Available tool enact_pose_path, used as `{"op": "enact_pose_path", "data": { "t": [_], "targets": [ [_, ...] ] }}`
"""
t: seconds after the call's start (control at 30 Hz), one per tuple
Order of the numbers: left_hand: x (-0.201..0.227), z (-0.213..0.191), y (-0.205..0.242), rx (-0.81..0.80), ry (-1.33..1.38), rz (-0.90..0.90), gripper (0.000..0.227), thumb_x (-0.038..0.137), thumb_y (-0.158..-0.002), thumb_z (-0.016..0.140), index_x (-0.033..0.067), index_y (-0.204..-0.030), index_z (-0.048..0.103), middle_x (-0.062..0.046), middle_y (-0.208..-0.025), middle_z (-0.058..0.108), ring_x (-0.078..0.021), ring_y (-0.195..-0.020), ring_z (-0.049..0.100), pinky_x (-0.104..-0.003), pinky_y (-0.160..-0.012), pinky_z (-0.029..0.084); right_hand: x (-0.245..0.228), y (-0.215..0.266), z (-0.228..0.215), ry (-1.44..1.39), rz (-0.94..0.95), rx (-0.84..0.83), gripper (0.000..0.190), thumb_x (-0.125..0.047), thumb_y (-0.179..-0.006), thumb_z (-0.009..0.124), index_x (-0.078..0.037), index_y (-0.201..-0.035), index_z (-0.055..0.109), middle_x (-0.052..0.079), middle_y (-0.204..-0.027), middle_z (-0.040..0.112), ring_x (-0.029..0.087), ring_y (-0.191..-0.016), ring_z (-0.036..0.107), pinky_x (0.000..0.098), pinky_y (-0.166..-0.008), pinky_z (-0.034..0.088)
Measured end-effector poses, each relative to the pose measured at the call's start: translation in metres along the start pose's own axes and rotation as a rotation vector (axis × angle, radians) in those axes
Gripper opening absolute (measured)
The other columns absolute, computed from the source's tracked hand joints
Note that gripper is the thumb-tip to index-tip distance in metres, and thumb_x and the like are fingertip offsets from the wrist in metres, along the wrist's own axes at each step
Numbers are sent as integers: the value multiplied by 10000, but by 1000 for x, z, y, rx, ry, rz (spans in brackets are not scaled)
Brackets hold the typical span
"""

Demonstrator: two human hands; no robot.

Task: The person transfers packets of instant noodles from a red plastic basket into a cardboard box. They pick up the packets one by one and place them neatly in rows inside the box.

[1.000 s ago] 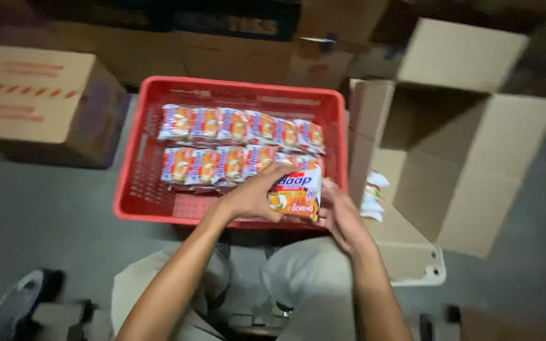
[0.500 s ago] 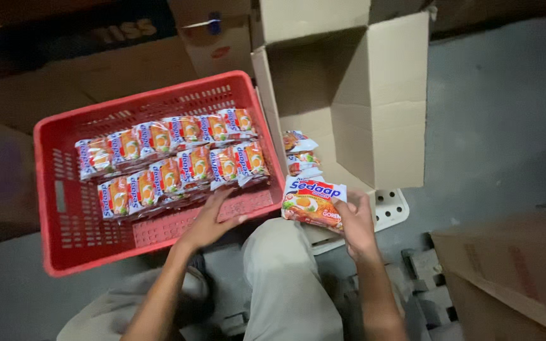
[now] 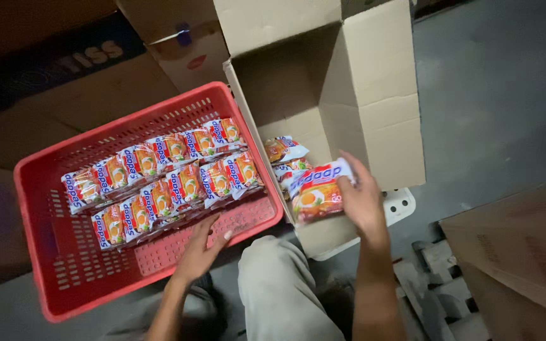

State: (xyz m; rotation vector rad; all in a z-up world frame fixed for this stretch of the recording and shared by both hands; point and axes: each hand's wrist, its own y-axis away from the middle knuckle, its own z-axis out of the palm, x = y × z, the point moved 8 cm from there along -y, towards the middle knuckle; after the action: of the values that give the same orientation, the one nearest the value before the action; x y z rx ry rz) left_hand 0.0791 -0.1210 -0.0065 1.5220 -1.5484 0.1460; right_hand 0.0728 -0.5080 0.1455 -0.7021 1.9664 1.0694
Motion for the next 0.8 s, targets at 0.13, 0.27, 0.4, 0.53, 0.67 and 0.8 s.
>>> {"op": "enact_pose_path", "data": {
  "t": [0.13,0.27,0.4,0.53,0.67,0.8],
  "targets": [
    [-6,4,-6,38,45,78,766,557,-1015,614,148,-1646,474,-102,-1687,517,-247,-1587,456,-453,-1314,326,-1,-26,-4,176,58,87,605,-208,-1101,499,-355,-1687,469,57,-1326,767,202,-994,808,355,-674,621],
    [-21,14,-14,46,48,77,742,534,-1005,636,163,-1633,501,-84,-1649,519,-235,-1579,457,-415,-1263,405,39,-87,46,-252,104,107,468,-144,-991,615,-244,-1445,570,125,-1288,715,259,-968,796,341,-717,625],
    [-10,8,-9,21,34,56,750,549,-1011,618,181,-1651,483,-77,-1673,491,-225,-1611,437,-440,-1336,297,44,-111,98,-509,182,22,396,-70,-1043,651,-126,-1388,465,159,-1344,683,300,-1026,820,316,-642,655],
    [-21,11,-15,27,23,57,745,546,-1013,626,145,-1629,506,-81,-1668,489,-233,-1599,455,-435,-1325,319,44,-134,129,-509,173,89,411,-101,-961,751,-124,-1291,506,126,-1120,738,221,-807,786,294,-496,588],
    [-32,15,-23,52,16,105,710,524,-1001,659,137,-1587,556,-94,-1609,516,-237,-1566,479,-422,-1206,482,56,-164,156,-425,230,62,408,-58,-931,768,-113,-1188,456,166,-1240,654,288,-974,758,482,-672,757],
    [-17,10,-14,-3,26,-27,775,577,-978,622,173,-1631,512,-59,-1659,456,-214,-1599,449,-419,-1134,587,49,-171,161,-223,239,-23,403,-126,-958,760,-97,-1194,434,175,-1325,581,328,-951,784,410,-688,761]
  ]
}}
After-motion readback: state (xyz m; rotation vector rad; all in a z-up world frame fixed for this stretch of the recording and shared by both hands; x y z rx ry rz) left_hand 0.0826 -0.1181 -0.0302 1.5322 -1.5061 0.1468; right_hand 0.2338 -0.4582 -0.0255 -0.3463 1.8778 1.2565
